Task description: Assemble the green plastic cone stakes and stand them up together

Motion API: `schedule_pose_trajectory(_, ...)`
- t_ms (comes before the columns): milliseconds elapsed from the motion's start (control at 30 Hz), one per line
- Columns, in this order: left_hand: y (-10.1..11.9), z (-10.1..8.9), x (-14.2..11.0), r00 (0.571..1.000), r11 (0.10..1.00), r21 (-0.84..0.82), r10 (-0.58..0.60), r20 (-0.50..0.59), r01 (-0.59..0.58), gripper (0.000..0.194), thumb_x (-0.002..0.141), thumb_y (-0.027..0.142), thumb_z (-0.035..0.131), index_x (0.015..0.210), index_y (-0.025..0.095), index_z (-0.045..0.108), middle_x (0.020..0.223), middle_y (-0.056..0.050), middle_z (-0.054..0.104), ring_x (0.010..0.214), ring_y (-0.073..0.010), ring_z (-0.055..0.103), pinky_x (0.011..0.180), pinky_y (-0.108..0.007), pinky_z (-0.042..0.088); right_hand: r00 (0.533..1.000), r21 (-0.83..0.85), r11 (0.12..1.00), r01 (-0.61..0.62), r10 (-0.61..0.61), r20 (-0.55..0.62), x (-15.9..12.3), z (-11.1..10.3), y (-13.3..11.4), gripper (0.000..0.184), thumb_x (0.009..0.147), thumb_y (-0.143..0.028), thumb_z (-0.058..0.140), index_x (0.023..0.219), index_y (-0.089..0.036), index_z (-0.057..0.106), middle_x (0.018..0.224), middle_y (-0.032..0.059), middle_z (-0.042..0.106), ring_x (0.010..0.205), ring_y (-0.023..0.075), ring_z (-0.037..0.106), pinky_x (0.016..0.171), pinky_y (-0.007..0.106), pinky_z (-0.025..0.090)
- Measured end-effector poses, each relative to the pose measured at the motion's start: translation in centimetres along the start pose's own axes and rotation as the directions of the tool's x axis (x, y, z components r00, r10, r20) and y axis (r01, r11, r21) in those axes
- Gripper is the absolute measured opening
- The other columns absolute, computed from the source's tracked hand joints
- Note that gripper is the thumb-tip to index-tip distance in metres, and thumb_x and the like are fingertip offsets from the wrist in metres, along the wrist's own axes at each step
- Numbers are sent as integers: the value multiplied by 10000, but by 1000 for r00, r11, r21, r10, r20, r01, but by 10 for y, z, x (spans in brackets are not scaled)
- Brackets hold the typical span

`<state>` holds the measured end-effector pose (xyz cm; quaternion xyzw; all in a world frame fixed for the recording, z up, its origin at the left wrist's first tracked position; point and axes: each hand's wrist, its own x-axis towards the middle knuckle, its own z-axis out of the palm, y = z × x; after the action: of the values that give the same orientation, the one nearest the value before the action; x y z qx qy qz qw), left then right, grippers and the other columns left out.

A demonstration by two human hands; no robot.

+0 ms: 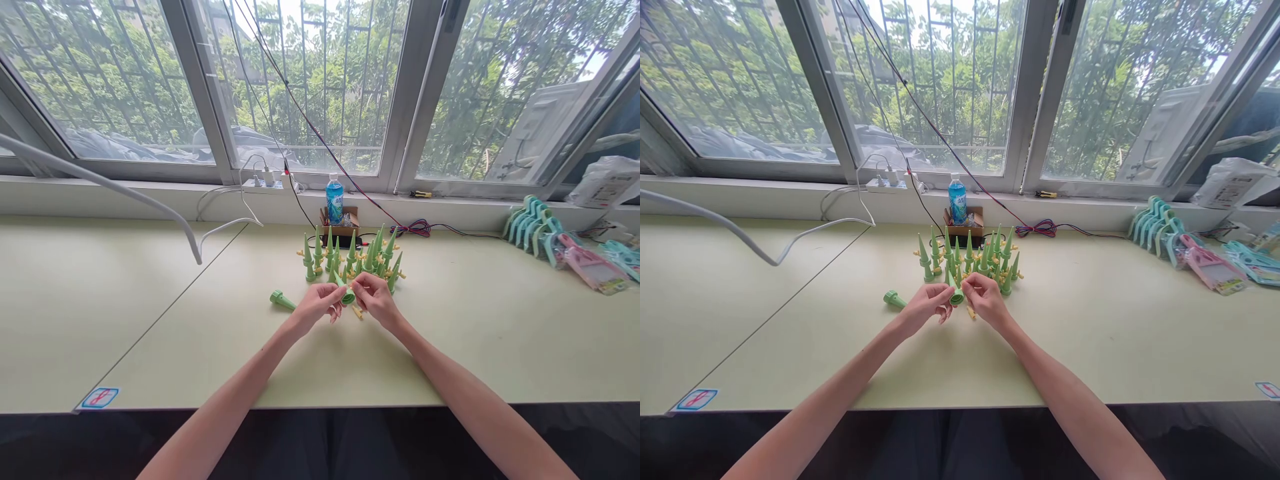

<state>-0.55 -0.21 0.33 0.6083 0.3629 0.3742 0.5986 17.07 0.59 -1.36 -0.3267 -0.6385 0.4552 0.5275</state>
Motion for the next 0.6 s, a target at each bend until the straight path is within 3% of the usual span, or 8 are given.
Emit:
schedule_pose_trajectory(133,-1,1,-2,991,969,217,127,-34,-116,407,806,529,628,671,161,521,568,0,536,489,-109,518,446,-226,421,1000,4,1000,-5,5,0,0,-1,2,332,856,-472,612,709,-192,510,489,-70,400,392,74,368,373,212,297)
schedule_pose_trajectory(300,-4,4,-2,942,855,460,319,-100,-241,318,785,482,662,756,172,599,739,-25,557,598,-120,541,493,-227,439,999,-12,999,-32,32,-10,1,-1,3,327,836,-465,624,691,-190,522,475,-68,417,382,74,370,366,212,295)
schedule_pose_trajectory(500,-15,0,-1,879,645,671,476,20,-365,207,883,391,558,907,215,665,940,-61,575,616,-104,523,582,-250,456,998,-22,997,-68,68,-4,1,1,2,328,821,-459,633,673,-185,528,453,-67,424,372,74,369,359,210,289)
schedule_pose_trajectory(600,-17,0,0,862,595,714,506,26,-370,195,905,342,531,1000,235,663,1014,-66,581,612,-95,515,602,-251,462,998,-13,998,-61,61,-16,2,2,4,316,828,-449,629,685,-184,533,461,-66,430,373,74,373,363,211,288)
